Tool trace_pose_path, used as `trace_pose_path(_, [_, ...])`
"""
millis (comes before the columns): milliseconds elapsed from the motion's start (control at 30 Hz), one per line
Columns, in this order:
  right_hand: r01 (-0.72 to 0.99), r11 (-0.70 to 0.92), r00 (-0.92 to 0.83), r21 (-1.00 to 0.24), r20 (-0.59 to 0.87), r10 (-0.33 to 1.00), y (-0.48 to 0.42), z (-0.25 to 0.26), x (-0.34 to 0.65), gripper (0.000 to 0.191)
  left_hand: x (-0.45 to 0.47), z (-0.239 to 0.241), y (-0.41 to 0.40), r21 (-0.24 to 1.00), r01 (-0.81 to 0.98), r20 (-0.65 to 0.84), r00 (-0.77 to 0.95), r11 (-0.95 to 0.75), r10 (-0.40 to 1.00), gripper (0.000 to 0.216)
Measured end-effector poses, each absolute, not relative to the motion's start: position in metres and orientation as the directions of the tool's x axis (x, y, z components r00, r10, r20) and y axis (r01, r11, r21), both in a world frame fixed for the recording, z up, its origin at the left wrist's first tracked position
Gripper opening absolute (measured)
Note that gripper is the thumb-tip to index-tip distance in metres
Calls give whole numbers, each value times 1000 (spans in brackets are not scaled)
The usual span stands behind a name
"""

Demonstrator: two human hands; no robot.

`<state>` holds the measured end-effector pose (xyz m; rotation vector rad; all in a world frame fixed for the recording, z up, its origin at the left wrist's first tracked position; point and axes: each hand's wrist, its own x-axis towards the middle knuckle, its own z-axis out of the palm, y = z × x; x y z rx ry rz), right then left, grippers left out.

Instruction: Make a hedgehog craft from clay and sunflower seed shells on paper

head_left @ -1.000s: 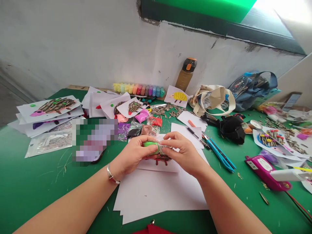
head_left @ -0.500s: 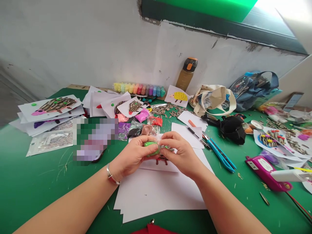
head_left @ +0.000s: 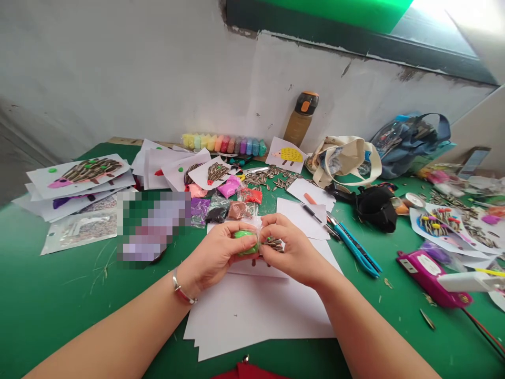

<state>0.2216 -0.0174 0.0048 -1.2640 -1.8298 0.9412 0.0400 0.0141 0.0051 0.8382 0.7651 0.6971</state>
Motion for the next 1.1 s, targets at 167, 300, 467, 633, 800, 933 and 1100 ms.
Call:
trace_pose_path(167, [407, 246, -233, -880, 160, 959, -19, 7, 222, 15, 37, 6, 16, 839, -269, -284, 525, 473, 802, 24])
trace_pose_path(300, [444, 303, -219, -843, 226, 949, -19, 7, 223, 20, 35, 6, 19, 833, -288, -268, 538, 473, 799, 27])
trace_pose_path(467, [412, 250, -208, -876, 176, 962, -19, 11, 222, 21, 36, 7, 17, 845, -269, -248, 568, 462, 785, 25])
trace_pose_path(633, [320, 161, -240, -934, 85, 967, -20, 16, 220, 13, 39, 8, 12, 839, -274, -276, 528, 469, 803, 25])
trace_pose_path(800, [299, 136, -245, -944, 62, 967, -21, 15, 220, 10, 40, 8, 11, 836, -273, -274, 543, 476, 794, 23])
trace_pose_path(933, [344, 166, -234, -924, 87, 968, -21, 13, 222, 8, 39, 7, 13, 831, -296, -270, 524, 470, 807, 25])
trace_pose_path(1100, [454, 259, -221, -853, 174, 960, -19, 8, 227, 12, 38, 7, 15, 814, -302, -305, 505, 496, 808, 28])
